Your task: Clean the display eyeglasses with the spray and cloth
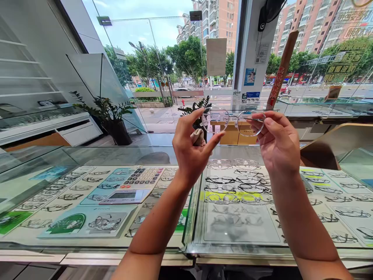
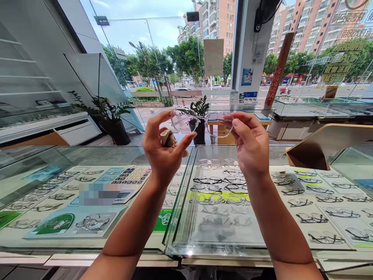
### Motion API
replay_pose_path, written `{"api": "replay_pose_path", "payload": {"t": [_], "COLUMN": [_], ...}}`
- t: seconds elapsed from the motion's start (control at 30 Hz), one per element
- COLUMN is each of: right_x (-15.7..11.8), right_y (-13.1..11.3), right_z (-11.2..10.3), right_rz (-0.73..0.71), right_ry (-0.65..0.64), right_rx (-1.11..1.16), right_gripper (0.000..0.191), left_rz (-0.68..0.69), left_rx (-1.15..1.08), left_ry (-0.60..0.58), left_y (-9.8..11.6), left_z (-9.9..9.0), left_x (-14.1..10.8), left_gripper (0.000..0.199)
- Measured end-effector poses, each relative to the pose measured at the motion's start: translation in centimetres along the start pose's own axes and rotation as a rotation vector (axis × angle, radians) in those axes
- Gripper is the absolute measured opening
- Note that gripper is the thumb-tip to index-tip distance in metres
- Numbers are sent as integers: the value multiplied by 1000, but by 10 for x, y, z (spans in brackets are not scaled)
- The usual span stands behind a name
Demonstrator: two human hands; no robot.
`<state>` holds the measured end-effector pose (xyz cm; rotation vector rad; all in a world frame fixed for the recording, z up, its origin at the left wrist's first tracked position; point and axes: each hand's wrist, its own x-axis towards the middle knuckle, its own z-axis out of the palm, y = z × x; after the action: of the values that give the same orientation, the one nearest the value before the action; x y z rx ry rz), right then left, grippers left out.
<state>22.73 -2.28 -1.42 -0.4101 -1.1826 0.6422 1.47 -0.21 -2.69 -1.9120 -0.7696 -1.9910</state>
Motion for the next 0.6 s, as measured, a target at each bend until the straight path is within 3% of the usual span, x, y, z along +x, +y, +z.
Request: {"api": "replay_pose_path", "payload": {"t": [0.43,0.6], "right_x": [5,6], "right_y": [1,0], "right_z": [-5,-8], "right_rz": [6,48], "right_ry": [-3,-11], "right_rx": [-23,-75], "right_gripper": [11,14], "left_rz": [-103,-72], "left_rx": [-294,-313], "left_ry": [0,11], "left_y": [9,6], "left_z": [7,8], "left_x": [3,3], "left_gripper": [60,60]}}
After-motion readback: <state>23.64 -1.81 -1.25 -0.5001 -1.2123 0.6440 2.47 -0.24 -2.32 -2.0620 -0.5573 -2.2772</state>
